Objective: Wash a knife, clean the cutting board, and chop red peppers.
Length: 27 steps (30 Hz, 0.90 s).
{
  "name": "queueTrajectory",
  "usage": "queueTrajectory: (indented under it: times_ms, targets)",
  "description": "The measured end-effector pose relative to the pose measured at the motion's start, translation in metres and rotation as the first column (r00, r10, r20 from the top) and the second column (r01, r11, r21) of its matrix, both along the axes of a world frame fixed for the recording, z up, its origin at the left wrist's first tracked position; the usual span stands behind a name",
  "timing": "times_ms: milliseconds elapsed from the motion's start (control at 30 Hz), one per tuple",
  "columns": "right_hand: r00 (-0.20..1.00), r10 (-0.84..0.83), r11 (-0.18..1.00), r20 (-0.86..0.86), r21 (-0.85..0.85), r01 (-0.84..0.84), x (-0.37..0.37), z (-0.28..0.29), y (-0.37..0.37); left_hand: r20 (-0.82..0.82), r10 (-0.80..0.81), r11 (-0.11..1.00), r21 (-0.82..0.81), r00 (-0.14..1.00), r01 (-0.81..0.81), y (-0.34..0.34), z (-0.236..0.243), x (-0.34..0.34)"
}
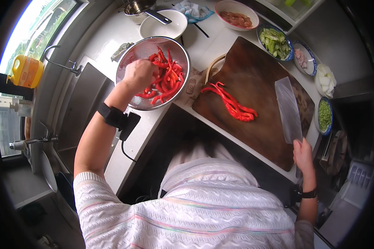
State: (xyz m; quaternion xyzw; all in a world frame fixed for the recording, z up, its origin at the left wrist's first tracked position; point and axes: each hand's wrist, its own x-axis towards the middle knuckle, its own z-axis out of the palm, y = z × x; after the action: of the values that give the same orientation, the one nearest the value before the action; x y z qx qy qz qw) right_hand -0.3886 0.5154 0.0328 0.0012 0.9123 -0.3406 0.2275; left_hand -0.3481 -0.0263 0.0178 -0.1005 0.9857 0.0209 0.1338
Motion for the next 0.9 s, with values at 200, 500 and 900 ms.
queueTrajectory:
  times_ms: [200, 500, 900]
  targets:
    - [1.0, -0.019, 0.999, -0.006, -0.033, 0.019, 0.002, -0.002, 0.001, -0.093, 0.435, 0.508, 0.847, 0.896, -0.159, -0.039, 0.031, 0.0]
    - [0.992, 0.074, 0.993, -0.1, 0.1, -0.064, -0.001, -0.006, 0.006, -0.049, 0.662, 0.103, 0.994, 0.748, -0.026, -0.046, 0.031, 0.006]
    - [0.998, 0.053, 0.998, 0.035, -0.047, -0.051, -0.002, 0.013, -0.007, -0.745, 0.025, 0.963, 0.198, 0.667, 0.185, 0.097, 0.06, 0.021]
